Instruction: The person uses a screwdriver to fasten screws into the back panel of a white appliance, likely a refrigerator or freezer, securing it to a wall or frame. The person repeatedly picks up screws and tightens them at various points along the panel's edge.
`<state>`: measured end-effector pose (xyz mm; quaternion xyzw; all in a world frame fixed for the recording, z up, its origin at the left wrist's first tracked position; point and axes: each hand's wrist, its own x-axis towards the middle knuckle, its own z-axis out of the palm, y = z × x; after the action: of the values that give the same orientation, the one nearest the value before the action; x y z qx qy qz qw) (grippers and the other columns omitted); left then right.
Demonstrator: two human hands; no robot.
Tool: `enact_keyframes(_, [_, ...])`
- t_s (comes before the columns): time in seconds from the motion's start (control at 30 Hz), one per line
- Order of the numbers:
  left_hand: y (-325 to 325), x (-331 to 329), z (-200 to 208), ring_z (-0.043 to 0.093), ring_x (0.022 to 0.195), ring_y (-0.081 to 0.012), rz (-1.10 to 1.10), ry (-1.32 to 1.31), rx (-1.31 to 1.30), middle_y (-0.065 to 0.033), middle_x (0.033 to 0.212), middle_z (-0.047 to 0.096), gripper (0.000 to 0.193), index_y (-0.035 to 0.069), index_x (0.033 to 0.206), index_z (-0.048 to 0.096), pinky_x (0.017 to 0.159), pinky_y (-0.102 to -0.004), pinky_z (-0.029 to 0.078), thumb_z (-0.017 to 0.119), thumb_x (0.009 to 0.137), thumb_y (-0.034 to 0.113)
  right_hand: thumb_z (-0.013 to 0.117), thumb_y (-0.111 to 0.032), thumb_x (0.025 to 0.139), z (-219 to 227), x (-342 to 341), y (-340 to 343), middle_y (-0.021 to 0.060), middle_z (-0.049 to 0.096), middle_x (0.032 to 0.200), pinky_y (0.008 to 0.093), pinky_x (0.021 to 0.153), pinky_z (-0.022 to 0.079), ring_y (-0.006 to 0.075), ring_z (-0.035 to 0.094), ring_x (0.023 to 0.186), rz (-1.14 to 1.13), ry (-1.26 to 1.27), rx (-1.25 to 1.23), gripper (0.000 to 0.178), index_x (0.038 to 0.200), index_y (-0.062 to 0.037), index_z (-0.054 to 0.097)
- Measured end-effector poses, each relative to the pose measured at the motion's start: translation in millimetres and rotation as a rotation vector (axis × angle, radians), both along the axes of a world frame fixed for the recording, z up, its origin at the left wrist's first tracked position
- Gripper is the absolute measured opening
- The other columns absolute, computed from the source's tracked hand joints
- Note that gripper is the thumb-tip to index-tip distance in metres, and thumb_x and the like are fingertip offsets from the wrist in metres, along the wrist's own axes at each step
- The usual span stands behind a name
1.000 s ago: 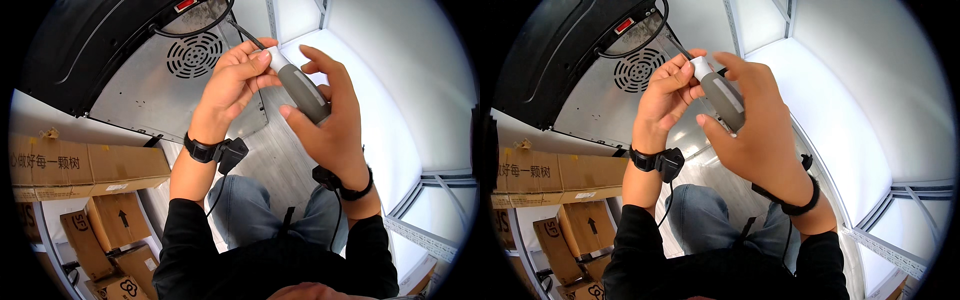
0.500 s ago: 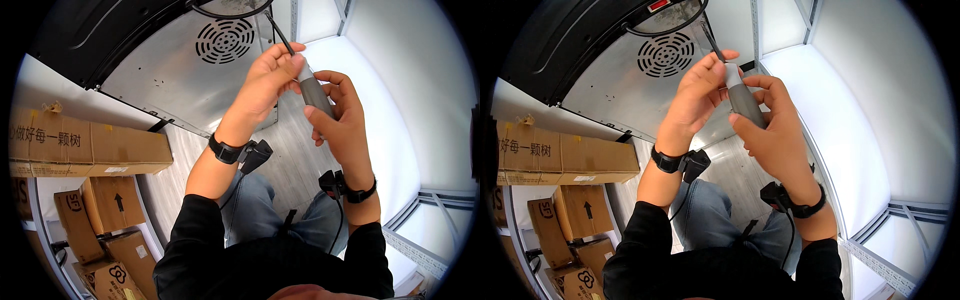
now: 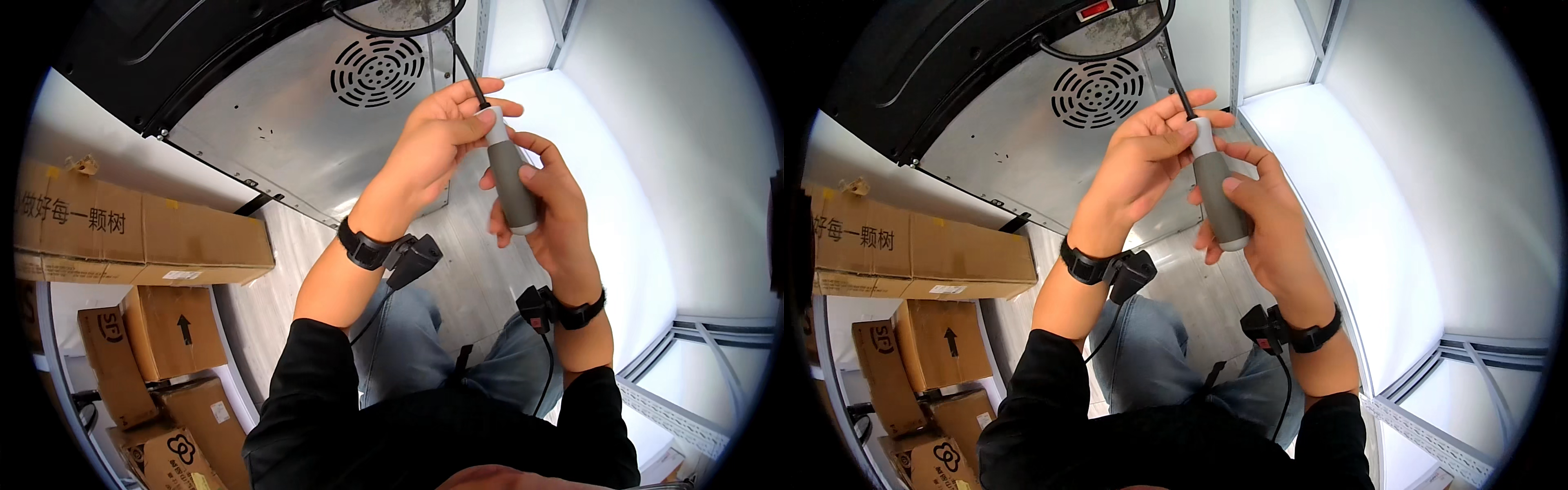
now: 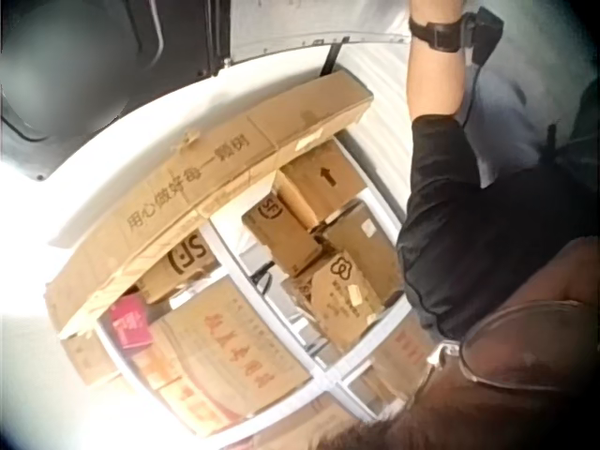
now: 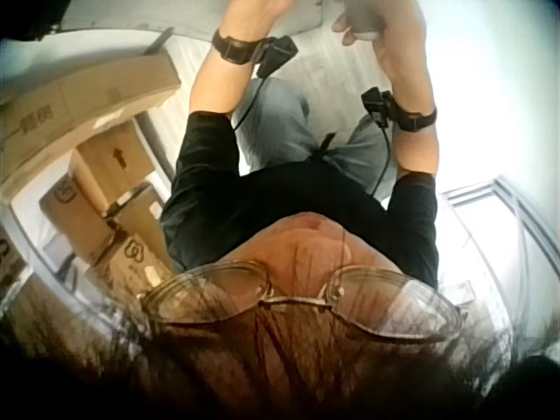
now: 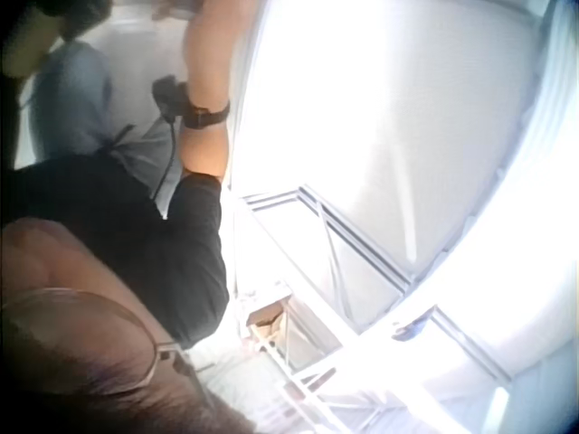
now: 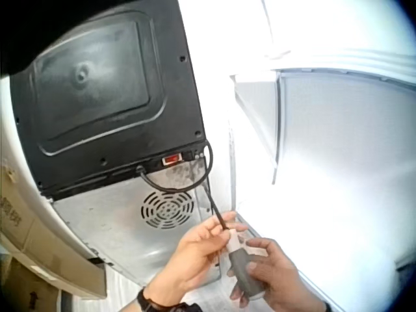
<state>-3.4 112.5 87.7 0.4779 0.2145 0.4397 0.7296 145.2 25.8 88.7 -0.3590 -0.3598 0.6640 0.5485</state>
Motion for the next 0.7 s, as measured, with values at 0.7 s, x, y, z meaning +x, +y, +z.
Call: enact_keyframes(0.7, [11.6, -9.1, 1.6, 0.062, 0.088, -0.0124, 0.134, 0.242, 0.111, -0.0029, 0.099, 0.064, 0.042, 0.002, 0.127, 0.049, 0.072, -0.0247, 0.047, 0.062, 0.088, 0.014, 0.064, -0.009, 0.083, -24.2, -10.2, 5.2, 0.0138, 0.056, 0.101, 0.0279, 0.053, 0.054, 0.0205, 0.062, 0.086, -0.054, -0.162, 0.081, 0.060, 0.131, -0.0006, 0.029])
